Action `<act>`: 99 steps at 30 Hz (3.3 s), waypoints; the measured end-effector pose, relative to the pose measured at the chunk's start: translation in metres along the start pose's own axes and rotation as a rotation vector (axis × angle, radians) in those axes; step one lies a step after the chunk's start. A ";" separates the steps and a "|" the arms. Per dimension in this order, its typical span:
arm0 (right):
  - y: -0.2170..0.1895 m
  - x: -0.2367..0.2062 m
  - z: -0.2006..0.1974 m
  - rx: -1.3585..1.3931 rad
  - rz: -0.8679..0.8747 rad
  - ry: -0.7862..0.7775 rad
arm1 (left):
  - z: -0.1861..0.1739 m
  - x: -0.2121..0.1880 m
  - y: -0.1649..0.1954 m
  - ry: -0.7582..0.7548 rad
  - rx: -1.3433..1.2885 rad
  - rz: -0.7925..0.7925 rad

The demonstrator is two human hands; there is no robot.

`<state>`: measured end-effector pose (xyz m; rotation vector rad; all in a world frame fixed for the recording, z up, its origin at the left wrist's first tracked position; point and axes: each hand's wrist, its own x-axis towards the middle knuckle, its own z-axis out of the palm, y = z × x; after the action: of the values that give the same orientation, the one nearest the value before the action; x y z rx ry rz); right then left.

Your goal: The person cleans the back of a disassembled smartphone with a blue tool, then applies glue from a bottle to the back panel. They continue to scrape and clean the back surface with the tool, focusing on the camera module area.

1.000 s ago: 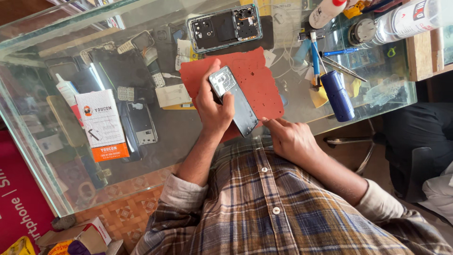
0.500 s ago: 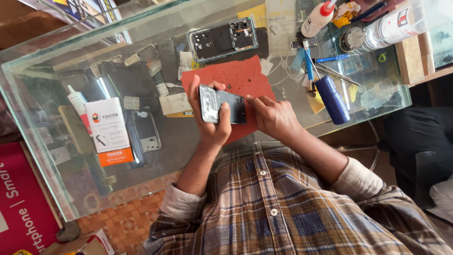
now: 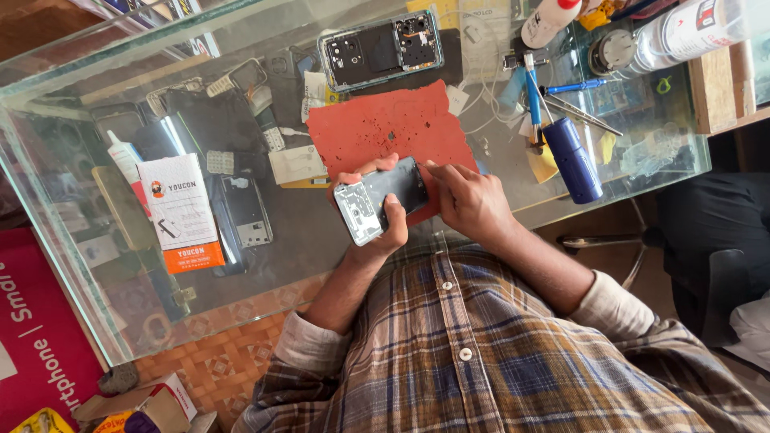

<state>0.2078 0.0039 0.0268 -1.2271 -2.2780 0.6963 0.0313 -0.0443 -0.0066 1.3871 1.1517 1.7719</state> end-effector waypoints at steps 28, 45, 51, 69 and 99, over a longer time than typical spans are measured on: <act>-0.004 -0.001 0.002 -0.038 -0.011 -0.011 | -0.002 -0.001 0.000 0.021 -0.011 -0.044; -0.012 0.009 0.002 -0.063 -0.012 -0.005 | -0.002 -0.001 -0.002 0.014 0.003 -0.081; -0.014 0.012 0.002 -0.066 0.019 -0.018 | -0.010 0.002 -0.001 0.005 -0.123 -0.203; 0.004 0.031 0.001 -0.103 -0.153 -0.074 | -0.038 0.051 -0.025 0.289 0.287 -0.275; -0.004 0.045 0.013 -0.061 -0.116 -0.129 | -0.028 0.042 -0.028 -0.033 0.240 -0.449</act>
<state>0.1755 0.0380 0.0263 -1.0947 -2.4712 0.6861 -0.0089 -0.0031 -0.0153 1.1622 1.5552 1.3229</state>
